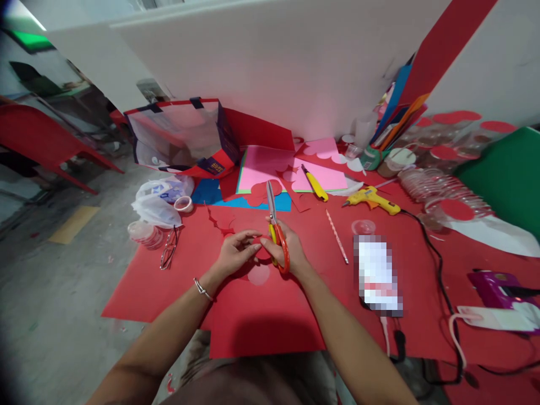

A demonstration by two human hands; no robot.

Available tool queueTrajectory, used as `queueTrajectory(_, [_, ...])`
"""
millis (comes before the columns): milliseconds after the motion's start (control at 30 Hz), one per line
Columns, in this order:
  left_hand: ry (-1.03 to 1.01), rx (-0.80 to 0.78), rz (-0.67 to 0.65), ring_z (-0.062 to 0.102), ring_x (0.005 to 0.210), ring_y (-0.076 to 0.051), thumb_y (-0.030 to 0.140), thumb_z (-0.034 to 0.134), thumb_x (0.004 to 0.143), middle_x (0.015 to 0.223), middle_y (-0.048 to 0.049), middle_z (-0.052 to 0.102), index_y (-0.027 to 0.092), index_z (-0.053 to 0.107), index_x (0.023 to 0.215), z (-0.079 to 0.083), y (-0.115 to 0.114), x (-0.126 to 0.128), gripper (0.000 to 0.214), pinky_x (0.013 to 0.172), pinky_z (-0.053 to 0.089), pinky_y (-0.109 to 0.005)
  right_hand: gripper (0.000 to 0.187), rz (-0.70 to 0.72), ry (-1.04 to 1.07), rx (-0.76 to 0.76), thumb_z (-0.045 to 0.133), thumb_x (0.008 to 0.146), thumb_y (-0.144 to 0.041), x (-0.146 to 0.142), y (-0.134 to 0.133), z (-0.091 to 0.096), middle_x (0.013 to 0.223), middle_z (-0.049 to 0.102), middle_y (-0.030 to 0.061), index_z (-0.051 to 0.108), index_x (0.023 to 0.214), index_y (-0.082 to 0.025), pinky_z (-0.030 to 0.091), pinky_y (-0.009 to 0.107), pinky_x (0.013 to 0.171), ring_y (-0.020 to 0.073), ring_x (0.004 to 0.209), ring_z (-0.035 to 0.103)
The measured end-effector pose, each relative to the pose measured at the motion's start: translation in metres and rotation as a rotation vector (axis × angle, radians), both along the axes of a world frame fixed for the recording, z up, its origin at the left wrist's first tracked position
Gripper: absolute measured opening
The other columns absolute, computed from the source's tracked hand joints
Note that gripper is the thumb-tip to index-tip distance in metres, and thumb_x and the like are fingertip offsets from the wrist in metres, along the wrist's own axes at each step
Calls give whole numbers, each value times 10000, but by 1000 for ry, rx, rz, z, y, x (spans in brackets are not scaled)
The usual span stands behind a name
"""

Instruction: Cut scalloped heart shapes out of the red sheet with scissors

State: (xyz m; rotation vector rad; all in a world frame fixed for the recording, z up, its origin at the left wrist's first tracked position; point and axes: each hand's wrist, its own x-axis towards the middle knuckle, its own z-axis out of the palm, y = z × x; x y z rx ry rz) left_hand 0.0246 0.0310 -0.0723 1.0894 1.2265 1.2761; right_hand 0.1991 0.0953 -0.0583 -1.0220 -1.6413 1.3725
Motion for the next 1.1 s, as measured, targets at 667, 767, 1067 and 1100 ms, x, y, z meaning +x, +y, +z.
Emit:
queueTrajectory(667, [171, 50, 30, 652, 507, -136, 474, 825, 829, 706, -22, 732, 137, 769, 1251, -5, 0, 3, 543, 498, 551, -241, 664, -1, -15, -27, 761, 812, -429, -1, 0, -3, 867, 667, 15, 638, 1421, -193, 582, 312, 658, 197, 748, 657])
queueTrajectory(767, [221, 70, -39, 671, 580, -132, 403, 801, 836, 908, -54, 803, 168, 756, 1309, -2, -1, 2, 530, 549, 569, -242, 635, 14, -6, -5, 759, 813, -424, -2, 0, -8, 892, 683, 23, 654, 1400, -206, 594, 325, 696, 209, 785, 672])
queueTrajectory(1067, [148, 65, 121, 573, 471, -111, 483, 870, 780, 623, 14, 674, 137, 801, 1154, -5, 1, 2, 515, 493, 537, -239, 684, -4, 64, -98, 765, 817, -461, -3, -4, 2, 773, 576, -35, 615, 1430, -196, 530, 272, 529, 149, 605, 574])
queueTrajectory(1100, [124, 51, 134, 575, 460, -112, 499, 870, 779, 603, 24, 655, 133, 795, 1153, -5, 2, 2, 529, 492, 547, -245, 686, -6, 72, -103, 767, 812, -461, -3, -4, 3, 767, 564, -41, 614, 1426, -197, 517, 265, 512, 140, 586, 557])
